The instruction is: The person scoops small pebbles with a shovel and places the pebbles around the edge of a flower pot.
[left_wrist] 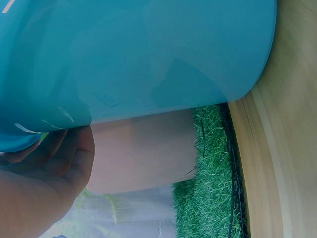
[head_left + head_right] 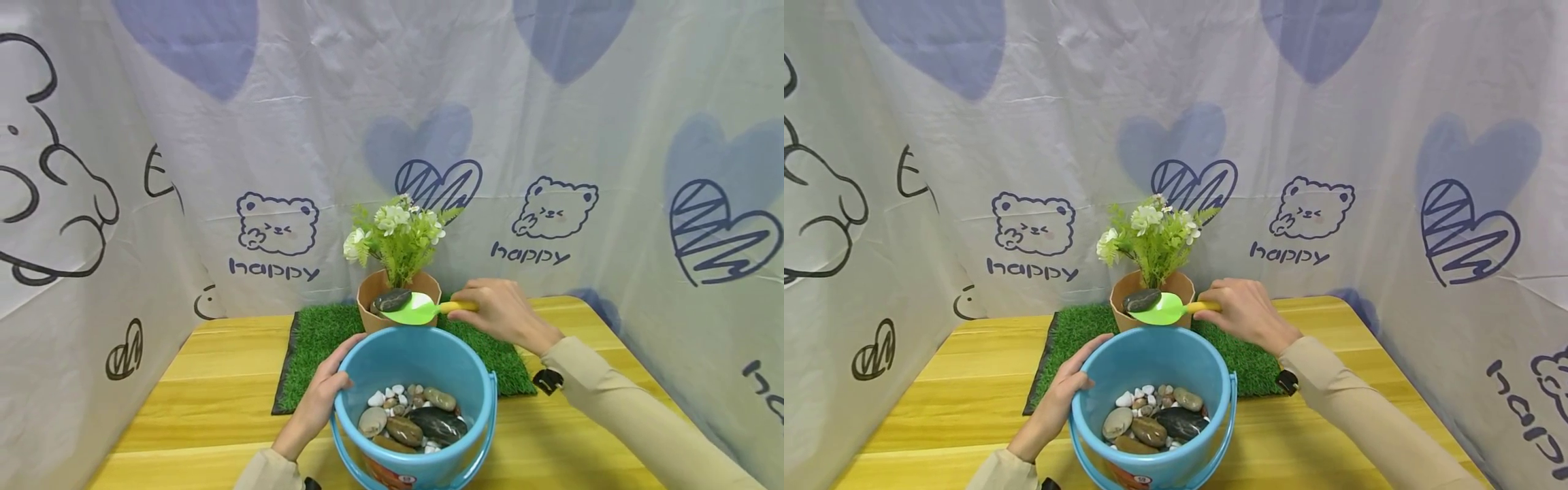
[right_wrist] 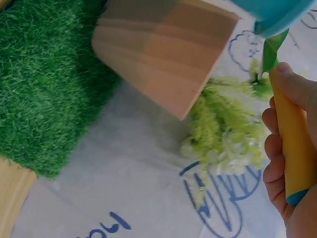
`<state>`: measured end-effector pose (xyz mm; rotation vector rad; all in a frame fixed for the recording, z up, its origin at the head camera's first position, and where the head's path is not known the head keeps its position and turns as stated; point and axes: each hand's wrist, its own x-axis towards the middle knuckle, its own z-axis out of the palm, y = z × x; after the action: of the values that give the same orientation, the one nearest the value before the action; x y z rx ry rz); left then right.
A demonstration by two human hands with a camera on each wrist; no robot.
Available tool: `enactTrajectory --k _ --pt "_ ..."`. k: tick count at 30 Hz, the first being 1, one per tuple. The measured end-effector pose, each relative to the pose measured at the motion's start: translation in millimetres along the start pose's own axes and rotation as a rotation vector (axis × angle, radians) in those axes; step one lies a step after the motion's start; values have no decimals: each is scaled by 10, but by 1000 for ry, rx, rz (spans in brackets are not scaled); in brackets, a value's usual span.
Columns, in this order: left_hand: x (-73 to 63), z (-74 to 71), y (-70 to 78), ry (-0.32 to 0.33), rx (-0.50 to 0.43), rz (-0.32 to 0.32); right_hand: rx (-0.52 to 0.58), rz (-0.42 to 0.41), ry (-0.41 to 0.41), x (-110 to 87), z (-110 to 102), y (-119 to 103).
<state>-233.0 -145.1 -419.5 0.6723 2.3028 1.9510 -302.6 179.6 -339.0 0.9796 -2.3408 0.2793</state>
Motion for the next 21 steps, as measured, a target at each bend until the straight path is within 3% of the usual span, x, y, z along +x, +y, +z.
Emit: enactTrajectory --k 13,21 --pt "-7 19 6 11 11 7 -13 93 -68 124 303 293" --pt "-8 9 10 5 6 9 -29 71 -94 206 380 375"
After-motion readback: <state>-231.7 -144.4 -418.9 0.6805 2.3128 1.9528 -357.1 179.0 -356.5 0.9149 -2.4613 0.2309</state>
